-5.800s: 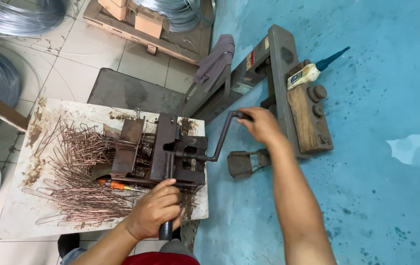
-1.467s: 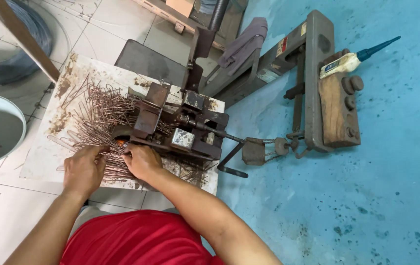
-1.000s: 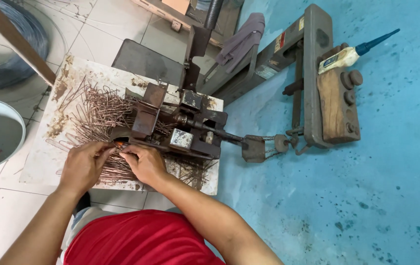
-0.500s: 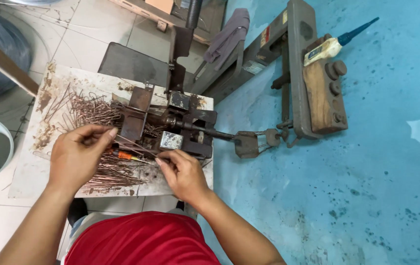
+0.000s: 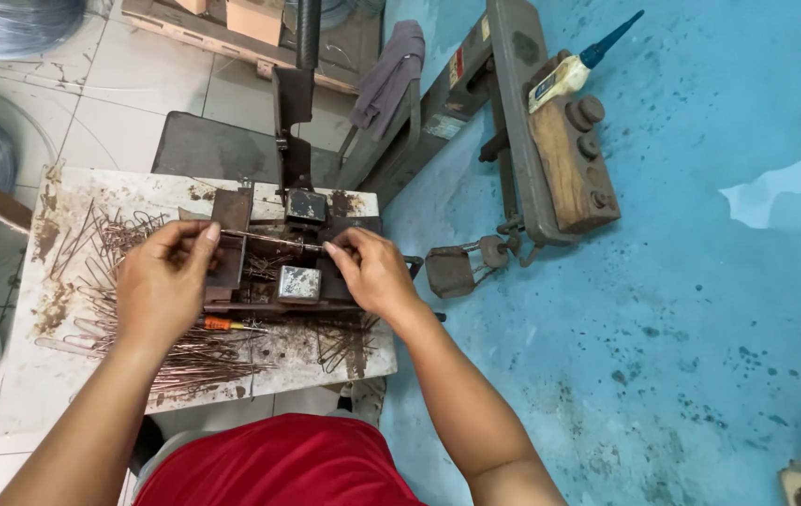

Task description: Operating a manual machine to bend or cut small wire pieces.

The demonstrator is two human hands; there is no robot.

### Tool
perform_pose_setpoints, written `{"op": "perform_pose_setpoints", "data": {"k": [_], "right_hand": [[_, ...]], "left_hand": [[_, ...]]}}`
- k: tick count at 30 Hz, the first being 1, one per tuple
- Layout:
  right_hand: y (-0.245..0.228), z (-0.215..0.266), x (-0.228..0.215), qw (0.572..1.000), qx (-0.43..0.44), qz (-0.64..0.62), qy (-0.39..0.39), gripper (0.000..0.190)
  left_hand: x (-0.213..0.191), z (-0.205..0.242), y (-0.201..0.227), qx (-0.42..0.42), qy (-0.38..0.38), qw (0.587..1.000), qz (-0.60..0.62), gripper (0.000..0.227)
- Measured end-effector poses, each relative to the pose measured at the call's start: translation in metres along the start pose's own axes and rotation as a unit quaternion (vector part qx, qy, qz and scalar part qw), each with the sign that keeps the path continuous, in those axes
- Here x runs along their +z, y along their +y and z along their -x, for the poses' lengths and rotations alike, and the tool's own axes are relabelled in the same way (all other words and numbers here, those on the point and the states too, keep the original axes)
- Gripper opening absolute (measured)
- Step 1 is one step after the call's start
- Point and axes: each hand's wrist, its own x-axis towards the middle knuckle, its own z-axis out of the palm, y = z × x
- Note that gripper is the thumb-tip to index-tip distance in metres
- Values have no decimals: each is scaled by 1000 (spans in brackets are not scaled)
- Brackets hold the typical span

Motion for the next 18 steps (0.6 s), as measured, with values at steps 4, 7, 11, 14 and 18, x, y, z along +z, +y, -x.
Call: {"op": "perform_pose_setpoints", "data": {"k": [4,7,11,14,18], "right_hand": [[-9,-9,-2,998,-42,-44,11,15],[-2,-22,12,998,-47,-50,-7,13],[-3,-27,18,997,-51,-44,-21,12],[1,-28,21,997,-58,-39,-33,13],[9,-17,33,997,-71,-6,1,10]], "left_hand": [[22,-9,-50,214,59,974,-54,24],[24,-10,-52,269,51,944,-183,37],[24,-2,-42,292,46,905,-306,45],[22,2,-35,284,24,883,-372,49],[27,2,-27,257,-21,862,-437,51]]}}
